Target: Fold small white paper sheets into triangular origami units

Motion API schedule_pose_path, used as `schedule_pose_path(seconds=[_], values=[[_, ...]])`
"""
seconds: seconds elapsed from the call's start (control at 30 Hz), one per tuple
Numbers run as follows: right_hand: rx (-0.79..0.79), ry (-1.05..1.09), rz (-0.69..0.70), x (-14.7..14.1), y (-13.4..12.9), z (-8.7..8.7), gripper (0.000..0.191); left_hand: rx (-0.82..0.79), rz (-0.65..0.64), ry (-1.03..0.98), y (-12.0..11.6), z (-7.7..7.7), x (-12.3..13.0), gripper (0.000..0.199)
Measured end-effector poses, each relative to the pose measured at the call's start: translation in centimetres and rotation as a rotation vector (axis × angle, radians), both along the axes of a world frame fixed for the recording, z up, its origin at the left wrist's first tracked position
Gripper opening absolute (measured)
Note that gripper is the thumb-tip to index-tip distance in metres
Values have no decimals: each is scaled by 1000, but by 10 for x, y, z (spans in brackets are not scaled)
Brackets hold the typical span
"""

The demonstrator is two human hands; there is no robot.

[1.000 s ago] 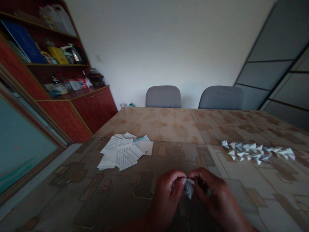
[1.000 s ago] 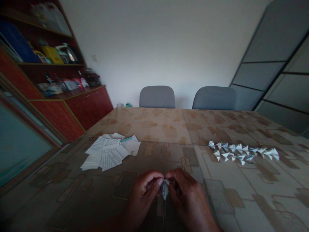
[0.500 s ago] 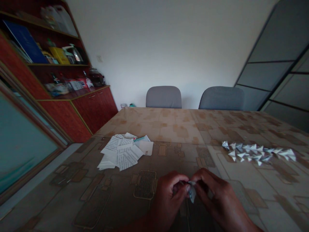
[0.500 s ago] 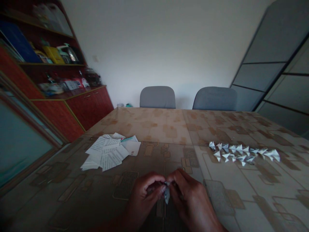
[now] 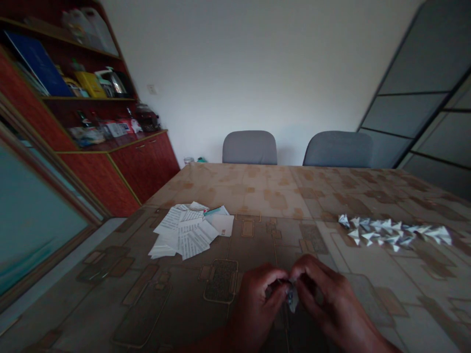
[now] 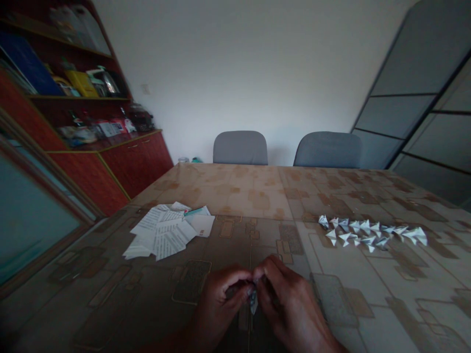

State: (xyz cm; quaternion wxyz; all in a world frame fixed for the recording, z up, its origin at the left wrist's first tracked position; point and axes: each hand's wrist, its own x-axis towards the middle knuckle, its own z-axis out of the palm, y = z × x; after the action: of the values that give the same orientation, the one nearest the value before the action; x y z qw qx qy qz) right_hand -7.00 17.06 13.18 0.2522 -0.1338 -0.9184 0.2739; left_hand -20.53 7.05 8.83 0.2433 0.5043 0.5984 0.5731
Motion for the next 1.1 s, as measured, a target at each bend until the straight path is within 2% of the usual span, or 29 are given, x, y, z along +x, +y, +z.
schedule_pose_path(seconds=[0.2,0.37,0.57,0.93,1.1], values=[[23,7,49,2,1,6,24,-37,53,-2,2,-2,-1,18],[232,154,-72,5,2,9,9,-31,102,-16,3,4,-2,18],[321,184,-134,2,-3,4,7,-12,107,-102,4,5,-3,20],[276,219,-258,-2,-5,-6,7,46,132,-75,2,3,-3,17],[168,239,-256,-6,-6,-9,6,64,129,-22,3,4,-4,17]])
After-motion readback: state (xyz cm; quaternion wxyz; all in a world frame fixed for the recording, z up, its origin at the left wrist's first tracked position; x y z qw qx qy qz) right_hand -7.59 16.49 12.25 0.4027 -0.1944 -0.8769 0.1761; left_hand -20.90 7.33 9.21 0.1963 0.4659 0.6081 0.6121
